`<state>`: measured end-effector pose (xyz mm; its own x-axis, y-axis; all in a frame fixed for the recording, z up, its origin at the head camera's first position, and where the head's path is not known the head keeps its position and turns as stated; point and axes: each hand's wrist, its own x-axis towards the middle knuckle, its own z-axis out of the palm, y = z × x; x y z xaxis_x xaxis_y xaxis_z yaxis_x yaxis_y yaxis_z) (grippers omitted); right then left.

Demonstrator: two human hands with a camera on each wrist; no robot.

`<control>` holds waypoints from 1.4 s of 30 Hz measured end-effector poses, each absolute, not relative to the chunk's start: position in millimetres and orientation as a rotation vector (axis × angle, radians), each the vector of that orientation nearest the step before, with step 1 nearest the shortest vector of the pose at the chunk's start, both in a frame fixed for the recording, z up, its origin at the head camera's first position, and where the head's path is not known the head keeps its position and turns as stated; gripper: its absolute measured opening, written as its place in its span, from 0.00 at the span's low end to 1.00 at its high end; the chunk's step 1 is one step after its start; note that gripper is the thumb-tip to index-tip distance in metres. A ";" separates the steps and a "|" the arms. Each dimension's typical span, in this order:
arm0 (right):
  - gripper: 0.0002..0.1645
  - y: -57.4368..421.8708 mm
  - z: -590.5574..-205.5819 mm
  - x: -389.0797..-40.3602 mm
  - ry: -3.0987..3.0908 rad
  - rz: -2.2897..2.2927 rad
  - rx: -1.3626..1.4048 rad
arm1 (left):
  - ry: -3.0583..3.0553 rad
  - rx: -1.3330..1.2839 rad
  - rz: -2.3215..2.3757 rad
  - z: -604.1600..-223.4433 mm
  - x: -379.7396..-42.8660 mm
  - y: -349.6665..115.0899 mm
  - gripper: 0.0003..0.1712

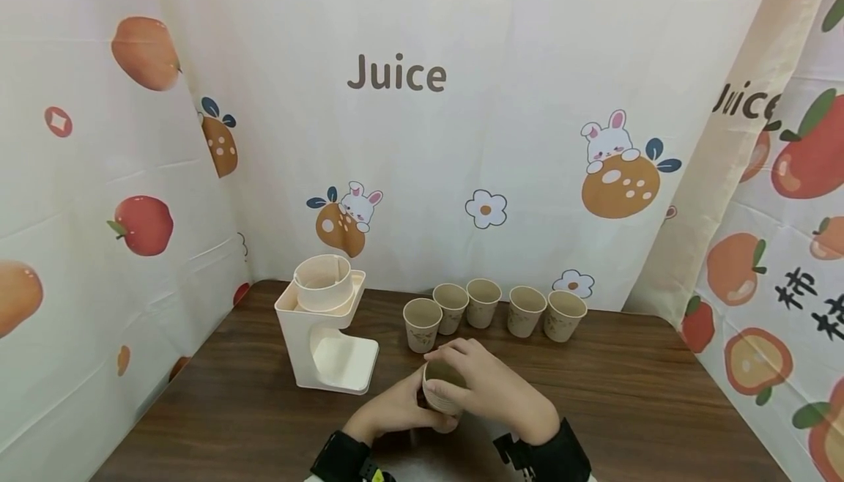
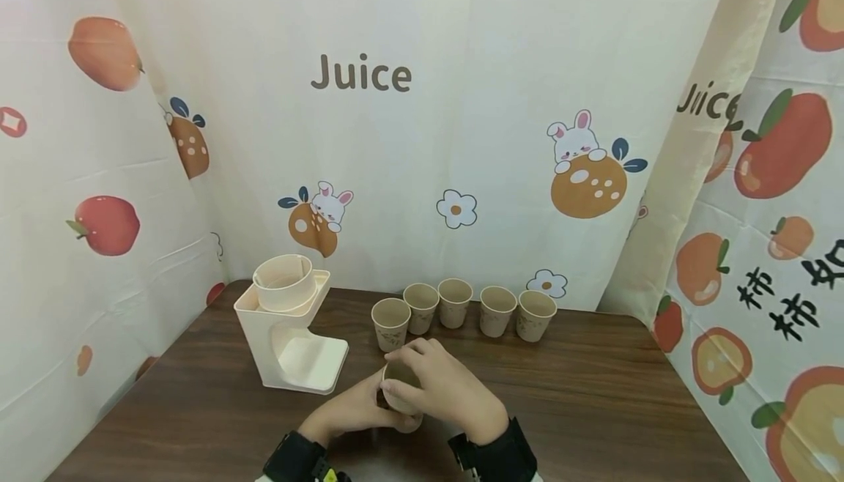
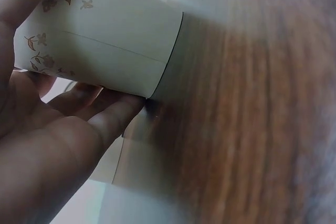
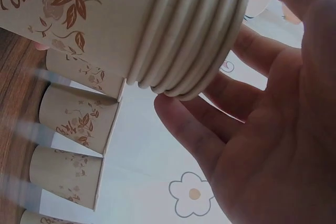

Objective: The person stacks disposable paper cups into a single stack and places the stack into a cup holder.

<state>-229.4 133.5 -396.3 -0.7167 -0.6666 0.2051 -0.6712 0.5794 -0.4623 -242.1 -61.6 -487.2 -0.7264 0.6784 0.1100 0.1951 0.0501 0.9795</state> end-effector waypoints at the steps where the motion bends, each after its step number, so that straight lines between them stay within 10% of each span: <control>1: 0.25 133.4 -395.8 -230.0 -2.790 0.817 1.172 | 1.948 0.884 1.721 -487.0 -242.4 -61.9 0.44; 42: 0.36 109.5 -390.5 -335.5 -2.650 0.464 1.316 | 2.047 0.783 1.679 -486.3 -243.6 -62.8 0.44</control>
<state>-335.5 109.5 -390.5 -0.6049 -0.7509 0.2648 -0.7962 0.5680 -0.2083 -243.6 -62.8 -486.3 -0.7731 0.6317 0.0571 0.1798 0.1319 0.9748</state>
